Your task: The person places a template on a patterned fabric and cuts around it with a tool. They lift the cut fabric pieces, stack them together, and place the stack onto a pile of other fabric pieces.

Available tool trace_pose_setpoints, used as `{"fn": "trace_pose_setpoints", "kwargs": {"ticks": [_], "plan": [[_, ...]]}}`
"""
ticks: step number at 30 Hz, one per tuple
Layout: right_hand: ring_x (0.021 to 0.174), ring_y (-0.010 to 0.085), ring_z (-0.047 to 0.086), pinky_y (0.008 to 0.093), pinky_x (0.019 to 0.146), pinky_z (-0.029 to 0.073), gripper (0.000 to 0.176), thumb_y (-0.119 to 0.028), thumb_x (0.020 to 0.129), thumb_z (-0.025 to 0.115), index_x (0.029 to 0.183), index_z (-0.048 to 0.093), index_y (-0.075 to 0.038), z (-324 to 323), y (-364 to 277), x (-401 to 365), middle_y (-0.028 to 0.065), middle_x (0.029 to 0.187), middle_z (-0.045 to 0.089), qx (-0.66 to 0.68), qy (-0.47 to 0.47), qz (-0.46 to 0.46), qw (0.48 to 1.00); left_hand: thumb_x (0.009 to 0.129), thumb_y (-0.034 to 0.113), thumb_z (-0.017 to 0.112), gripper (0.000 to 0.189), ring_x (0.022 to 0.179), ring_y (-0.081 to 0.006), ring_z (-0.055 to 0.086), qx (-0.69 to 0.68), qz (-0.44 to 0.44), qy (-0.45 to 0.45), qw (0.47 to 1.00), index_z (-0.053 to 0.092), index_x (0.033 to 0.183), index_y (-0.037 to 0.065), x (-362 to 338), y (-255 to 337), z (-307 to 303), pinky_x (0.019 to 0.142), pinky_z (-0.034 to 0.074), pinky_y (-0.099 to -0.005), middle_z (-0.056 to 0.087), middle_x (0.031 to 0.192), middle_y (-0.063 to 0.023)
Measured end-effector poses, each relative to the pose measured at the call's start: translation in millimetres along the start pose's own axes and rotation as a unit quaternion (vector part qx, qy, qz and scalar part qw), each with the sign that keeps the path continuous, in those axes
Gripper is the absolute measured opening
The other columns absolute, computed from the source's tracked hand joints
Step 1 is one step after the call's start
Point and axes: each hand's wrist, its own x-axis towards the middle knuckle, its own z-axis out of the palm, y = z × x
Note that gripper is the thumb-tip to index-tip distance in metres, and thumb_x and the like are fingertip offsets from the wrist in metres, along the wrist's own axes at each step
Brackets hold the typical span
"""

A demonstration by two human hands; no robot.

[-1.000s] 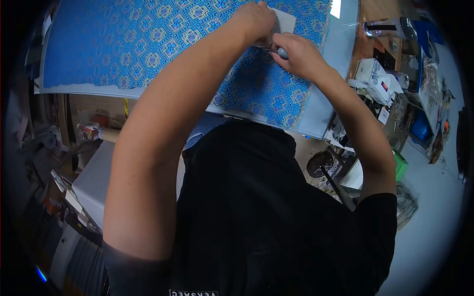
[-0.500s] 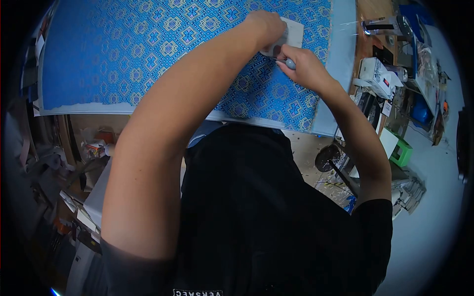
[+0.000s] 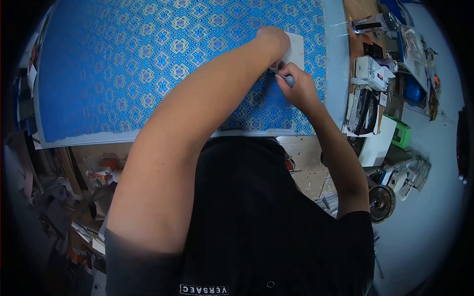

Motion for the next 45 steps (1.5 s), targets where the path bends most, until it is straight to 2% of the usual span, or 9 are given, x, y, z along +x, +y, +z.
{"fn": "trace_pose_setpoints", "kwargs": {"ticks": [6, 13, 20, 30, 32, 36, 38, 40, 45], "plan": [[0.082, 0.0395, 0.072, 0.0398, 0.069, 0.055, 0.017, -0.01, 0.088, 0.075, 0.096, 0.062, -0.003, 36, -21, -3, 0.0184, 0.09, 0.073, -0.022, 0.134, 0.046, 0.99, 0.063, 0.03, 0.095, 0.055, 0.102, -0.0323, 0.073, 0.015, 0.033, -0.006, 0.999, 0.077, 0.108, 0.003, 9, -4, 3, 0.085, 0.061, -0.0419, 0.075, 0.111, -0.0151], [0.083, 0.0424, 0.07, 0.0491, 0.073, 0.055, 0.018, -0.012, 0.087, 0.072, 0.1, 0.064, -0.005, 69, -40, 11, 0.0195, 0.091, 0.073, -0.045, 0.243, 0.136, 0.959, 0.071, 0.016, 0.087, 0.035, 0.104, -0.0265, 0.073, 0.046, 0.054, -0.008, 0.997, 0.081, 0.105, 0.01, 13, -8, -1, 0.082, 0.058, -0.0386, 0.077, 0.111, -0.0085], [0.083, 0.0424, 0.071, 0.0504, 0.074, 0.055, 0.02, -0.014, 0.086, 0.071, 0.104, 0.066, -0.007, 74, -57, 23, 0.0192, 0.089, 0.074, -0.07, 0.257, 0.195, 0.944, 0.065, 0.018, 0.091, 0.046, 0.1, -0.0334, 0.073, 0.046, 0.062, 0.026, 0.997, 0.078, 0.105, 0.002, 22, -13, 2, 0.083, 0.061, -0.0457, 0.074, 0.109, -0.0182], [0.078, 0.0446, 0.07, 0.0538, 0.071, 0.056, 0.023, -0.016, 0.088, 0.071, 0.108, 0.065, -0.007, 77, -62, 42, 0.0216, 0.086, 0.073, -0.11, 0.268, 0.222, 0.931, 0.067, 0.011, 0.089, 0.049, 0.114, -0.0319, 0.07, 0.073, 0.055, -0.005, 0.996, 0.078, 0.115, 0.01, 29, -13, -3, 0.091, 0.058, -0.0459, 0.073, 0.123, -0.0127], [0.08, 0.0448, 0.07, 0.0536, 0.072, 0.056, 0.023, -0.016, 0.088, 0.07, 0.108, 0.065, -0.007, 77, -63, 40, 0.0221, 0.087, 0.073, -0.113, 0.258, 0.248, 0.927, 0.069, 0.022, 0.092, 0.051, 0.113, -0.0322, 0.07, 0.063, 0.042, 0.004, 0.997, 0.077, 0.116, 0.009, 32, -15, 1, 0.091, 0.058, -0.0454, 0.073, 0.124, -0.0127], [0.084, 0.0453, 0.07, 0.049, 0.072, 0.056, 0.02, -0.017, 0.091, 0.072, 0.105, 0.064, -0.006, 83, -57, -9, 0.0216, 0.092, 0.074, -0.009, 0.333, 0.165, 0.928, 0.07, 0.035, 0.094, 0.056, 0.111, -0.0339, 0.071, 0.056, 0.06, -0.037, 0.996, 0.077, 0.116, 0.009, 10, -15, -12, 0.092, 0.058, -0.0437, 0.073, 0.123, -0.014], [0.081, 0.0356, 0.074, 0.0409, 0.068, 0.057, 0.02, -0.018, 0.093, 0.074, 0.105, 0.064, -0.005, 87, -53, -47, 0.0161, 0.09, 0.075, 0.008, 0.387, 0.121, 0.914, 0.062, 0.042, 0.096, 0.075, 0.106, -0.0368, 0.071, 0.074, 0.107, -0.021, 0.991, 0.071, 0.118, -0.002, 13, -18, -6, 0.089, 0.059, -0.0479, 0.073, 0.117, -0.0192], [0.081, 0.0177, 0.073, 0.0308, 0.073, 0.056, 0.016, -0.012, 0.095, 0.073, 0.103, 0.065, -0.002, 74, -67, -86, 0.0094, 0.088, 0.075, 0.117, 0.357, 0.227, 0.899, 0.06, 0.046, 0.096, 0.086, 0.114, -0.0379, 0.066, 0.104, 0.098, 0.024, 0.989, 0.065, 0.124, -0.002, 12, -14, -1, 0.094, 0.056, -0.0477, 0.069, 0.123, -0.0199], [0.087, 0.0154, 0.071, 0.0266, 0.08, 0.055, 0.017, -0.006, 0.099, 0.067, 0.113, 0.062, 0.001, 64, -18, -135, 0.0105, 0.095, 0.074, 0.217, 0.379, 0.205, 0.876, 0.058, 0.051, 0.097, 0.104, 0.13, -0.0374, 0.054, 0.097, 0.003, 0.093, 0.991, 0.053, 0.137, -0.001, 7, 5, -8, 0.102, 0.053, -0.0429, 0.057, 0.136, -0.02]]}}
